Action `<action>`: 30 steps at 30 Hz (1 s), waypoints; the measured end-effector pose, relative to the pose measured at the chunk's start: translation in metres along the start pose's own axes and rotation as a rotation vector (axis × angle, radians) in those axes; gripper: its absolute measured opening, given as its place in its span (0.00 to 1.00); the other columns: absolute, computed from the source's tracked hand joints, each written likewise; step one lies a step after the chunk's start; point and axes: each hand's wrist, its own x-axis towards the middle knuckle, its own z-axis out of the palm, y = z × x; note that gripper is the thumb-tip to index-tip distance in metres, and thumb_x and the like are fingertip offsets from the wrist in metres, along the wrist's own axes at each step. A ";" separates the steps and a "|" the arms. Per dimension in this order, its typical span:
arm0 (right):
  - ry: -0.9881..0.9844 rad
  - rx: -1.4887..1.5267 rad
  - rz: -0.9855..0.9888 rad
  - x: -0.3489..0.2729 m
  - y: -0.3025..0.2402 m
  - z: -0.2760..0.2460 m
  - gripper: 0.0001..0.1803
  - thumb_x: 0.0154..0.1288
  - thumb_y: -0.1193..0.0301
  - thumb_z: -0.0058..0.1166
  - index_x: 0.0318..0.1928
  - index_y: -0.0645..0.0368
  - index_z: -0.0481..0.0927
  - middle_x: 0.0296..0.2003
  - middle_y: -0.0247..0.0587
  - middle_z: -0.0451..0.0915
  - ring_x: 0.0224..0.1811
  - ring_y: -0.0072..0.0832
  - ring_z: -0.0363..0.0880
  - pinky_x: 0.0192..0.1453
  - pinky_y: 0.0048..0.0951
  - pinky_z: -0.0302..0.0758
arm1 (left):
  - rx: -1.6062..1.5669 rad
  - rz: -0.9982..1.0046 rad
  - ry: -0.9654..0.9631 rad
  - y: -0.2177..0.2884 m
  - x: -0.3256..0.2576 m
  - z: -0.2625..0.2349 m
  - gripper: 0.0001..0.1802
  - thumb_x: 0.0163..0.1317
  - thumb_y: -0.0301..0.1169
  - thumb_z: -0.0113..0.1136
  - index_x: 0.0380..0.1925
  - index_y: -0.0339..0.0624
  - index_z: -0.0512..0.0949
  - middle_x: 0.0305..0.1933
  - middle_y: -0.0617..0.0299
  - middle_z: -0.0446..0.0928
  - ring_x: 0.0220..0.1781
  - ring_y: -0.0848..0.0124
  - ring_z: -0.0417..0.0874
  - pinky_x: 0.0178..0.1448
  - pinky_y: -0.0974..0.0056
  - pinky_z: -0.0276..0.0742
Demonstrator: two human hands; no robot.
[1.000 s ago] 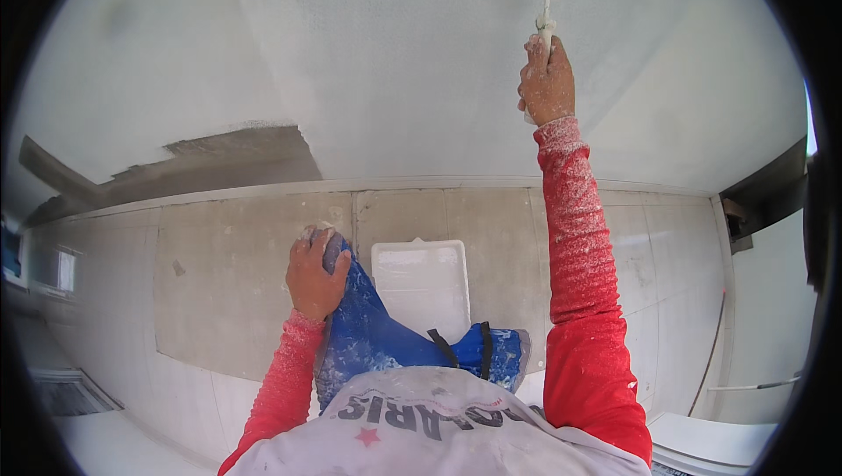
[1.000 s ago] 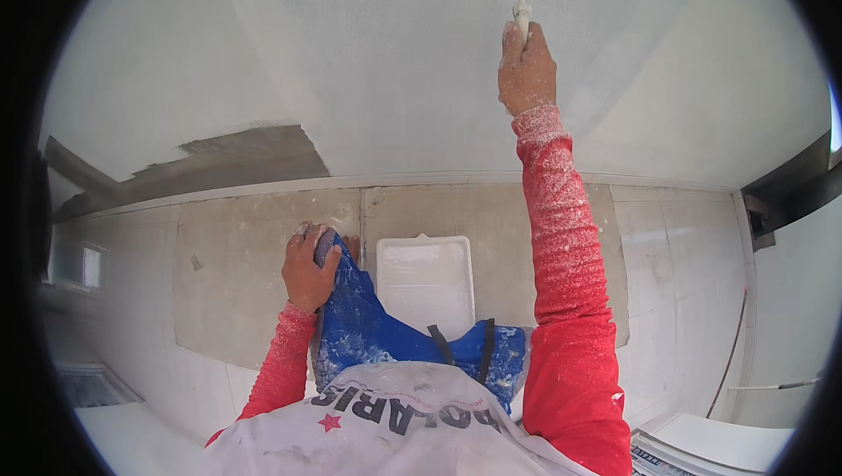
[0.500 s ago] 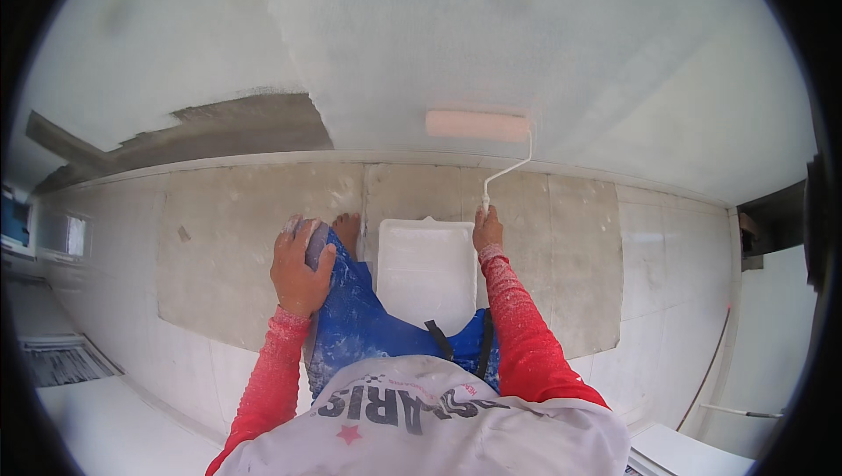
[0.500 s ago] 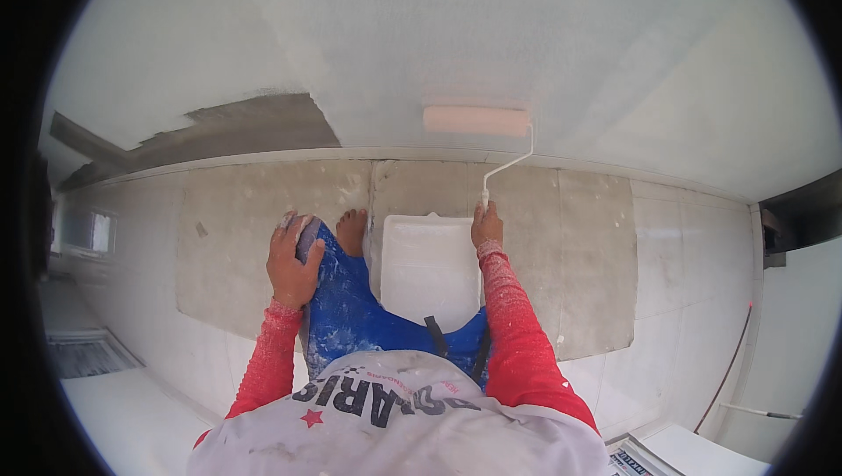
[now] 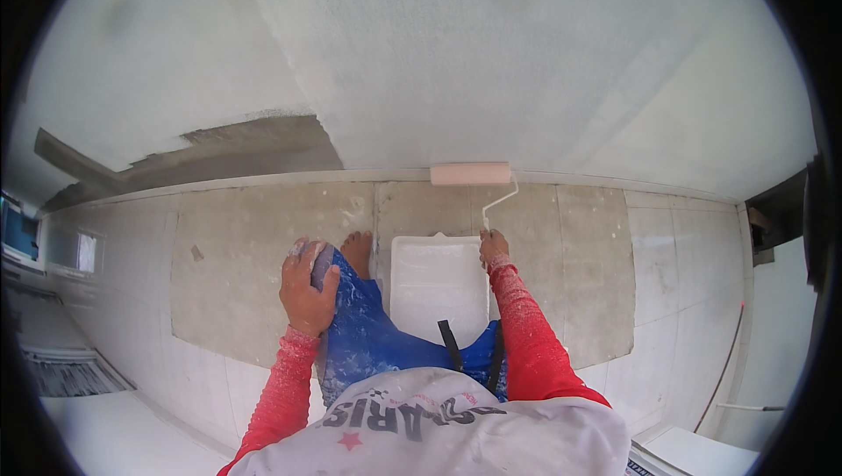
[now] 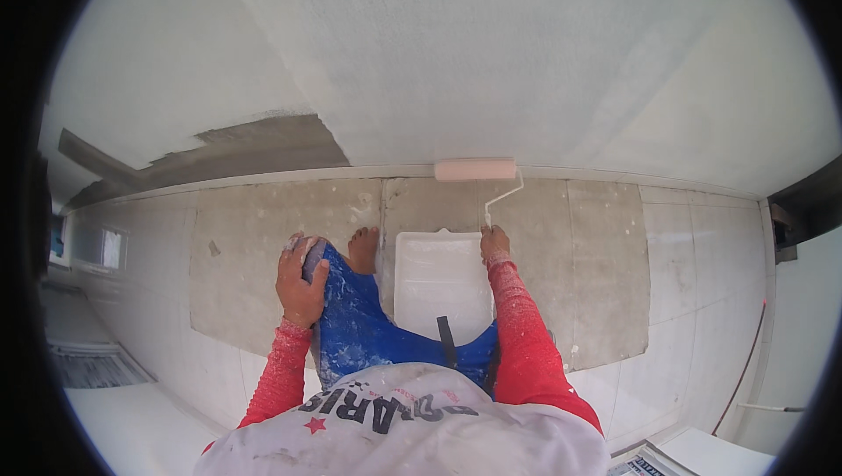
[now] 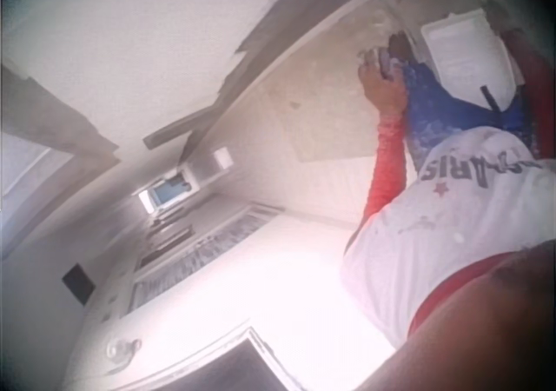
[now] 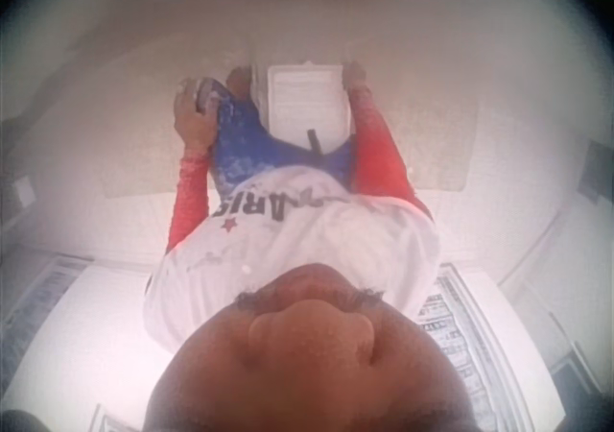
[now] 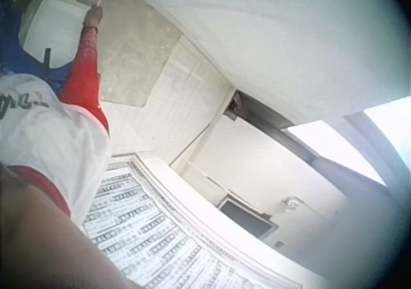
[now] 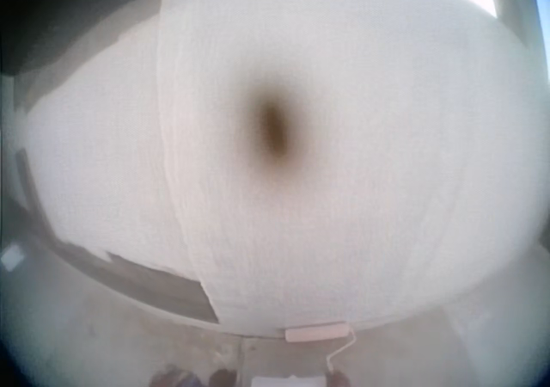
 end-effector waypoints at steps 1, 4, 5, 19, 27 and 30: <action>0.018 0.045 -0.023 -0.004 -0.002 -0.003 0.20 0.76 0.54 0.50 0.46 0.60 0.76 0.23 0.38 0.75 0.17 0.29 0.74 0.16 0.37 0.70 | -0.015 0.009 0.002 0.000 0.002 0.001 0.25 0.63 0.41 0.63 0.59 0.46 0.80 0.65 0.43 0.75 0.66 0.45 0.75 0.69 0.48 0.71; 0.054 0.152 -0.131 -0.030 -0.006 -0.003 0.19 0.77 0.54 0.50 0.42 0.59 0.75 0.18 0.32 0.70 0.13 0.24 0.69 0.15 0.34 0.67 | -0.028 0.018 0.001 -0.001 0.000 0.000 0.25 0.63 0.41 0.63 0.59 0.46 0.80 0.65 0.43 0.75 0.66 0.45 0.75 0.69 0.48 0.71; 0.069 0.185 -0.179 -0.039 -0.013 -0.005 0.18 0.78 0.54 0.50 0.42 0.59 0.76 0.18 0.31 0.69 0.13 0.22 0.68 0.15 0.33 0.67 | -0.032 0.025 0.005 0.000 0.000 0.001 0.25 0.63 0.41 0.63 0.59 0.46 0.80 0.65 0.43 0.75 0.66 0.44 0.75 0.69 0.48 0.71; 0.343 0.283 -1.008 -0.148 -0.283 -0.094 0.18 0.82 0.59 0.43 0.49 0.63 0.77 0.22 0.38 0.74 0.21 0.24 0.72 0.27 0.29 0.69 | -0.053 0.043 0.022 0.015 0.008 -0.009 0.26 0.57 0.39 0.67 0.56 0.44 0.80 0.63 0.40 0.75 0.64 0.43 0.75 0.68 0.46 0.72; 0.366 0.227 -1.169 -0.273 -0.512 -0.178 0.23 0.83 0.55 0.37 0.53 0.62 0.76 0.30 0.45 0.81 0.27 0.33 0.82 0.32 0.39 0.78 | -0.076 0.073 0.081 0.012 0.003 -0.018 0.23 0.60 0.42 0.65 0.53 0.46 0.82 0.57 0.44 0.80 0.60 0.43 0.77 0.64 0.46 0.74; 0.412 0.204 -1.136 -0.334 -0.576 -0.213 0.26 0.83 0.53 0.33 0.60 0.63 0.73 0.42 0.49 0.82 0.35 0.36 0.85 0.35 0.39 0.85 | -0.165 0.144 0.075 0.021 0.013 -0.003 0.21 0.61 0.42 0.64 0.51 0.45 0.82 0.54 0.46 0.81 0.57 0.43 0.79 0.61 0.45 0.75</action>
